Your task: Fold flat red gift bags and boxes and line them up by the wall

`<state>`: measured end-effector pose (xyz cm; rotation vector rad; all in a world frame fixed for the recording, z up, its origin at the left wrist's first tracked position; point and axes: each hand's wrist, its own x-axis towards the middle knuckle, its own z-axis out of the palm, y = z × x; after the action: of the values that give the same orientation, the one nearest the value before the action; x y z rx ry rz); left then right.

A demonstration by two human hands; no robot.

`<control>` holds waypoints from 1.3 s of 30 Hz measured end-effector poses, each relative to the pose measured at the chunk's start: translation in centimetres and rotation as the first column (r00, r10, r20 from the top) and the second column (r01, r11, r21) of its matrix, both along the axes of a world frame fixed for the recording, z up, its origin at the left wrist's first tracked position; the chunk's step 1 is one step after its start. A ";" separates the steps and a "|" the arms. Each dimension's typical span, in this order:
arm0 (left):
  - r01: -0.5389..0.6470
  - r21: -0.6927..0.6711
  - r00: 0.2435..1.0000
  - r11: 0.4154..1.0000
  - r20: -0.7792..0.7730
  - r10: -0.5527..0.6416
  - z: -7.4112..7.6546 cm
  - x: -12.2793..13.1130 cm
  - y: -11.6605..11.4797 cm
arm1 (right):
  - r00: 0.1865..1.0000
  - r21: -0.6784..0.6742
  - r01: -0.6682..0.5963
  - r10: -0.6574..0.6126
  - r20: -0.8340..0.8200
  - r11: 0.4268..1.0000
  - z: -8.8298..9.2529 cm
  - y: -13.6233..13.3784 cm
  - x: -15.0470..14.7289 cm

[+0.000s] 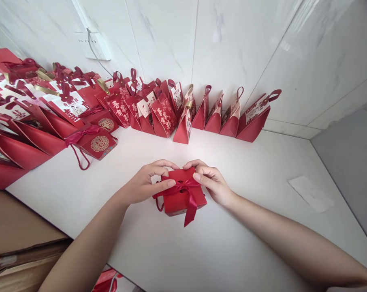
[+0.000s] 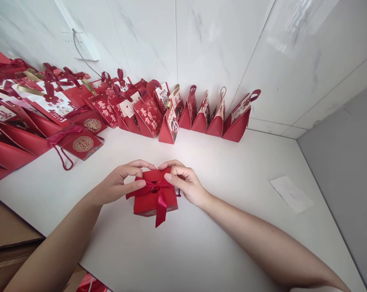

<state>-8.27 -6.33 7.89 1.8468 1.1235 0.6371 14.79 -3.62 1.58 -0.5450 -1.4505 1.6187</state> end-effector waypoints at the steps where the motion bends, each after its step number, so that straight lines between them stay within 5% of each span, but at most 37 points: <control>1: -0.002 0.012 1.000 1.000 0.006 0.002 0.0 0.0 0.0 | 1.000 0.005 0.000 0.000 0.004 1.000 0.0 0.0 0.0; 14: 0.028 0.275 0.999 0.961 -0.034 -0.020 -0.1 -0.1 -0.4 | 0.998 0.233 0.051 -0.060 0.032 0.971 1.2 -0.1 0.4; 21: 0.025 0.302 0.998 0.953 -0.061 -0.007 0.3 -0.3 -0.4 | 0.994 0.356 0.069 -0.094 0.053 0.932 1.4 0.3 0.6; 29: -0.076 0.340 0.996 0.937 -0.019 0.087 -1.1 0.4 0.2 | 0.996 0.290 0.084 -0.091 0.013 0.953 1.2 0.7 0.8; 34: -0.152 0.543 0.986 0.826 0.025 0.165 -1.5 1.0 -0.2 | 0.993 0.129 0.119 -0.121 0.009 0.984 0.4 0.5 0.6; 39: -0.081 0.699 0.977 0.710 -0.085 0.194 -0.9 0.8 -0.8 | 0.992 0.101 0.121 -0.125 0.031 0.987 0.0 0.3 0.4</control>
<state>-7.47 -7.16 6.95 2.4974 1.2291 1.1426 15.18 -3.29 1.58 -0.5986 -1.4862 1.4394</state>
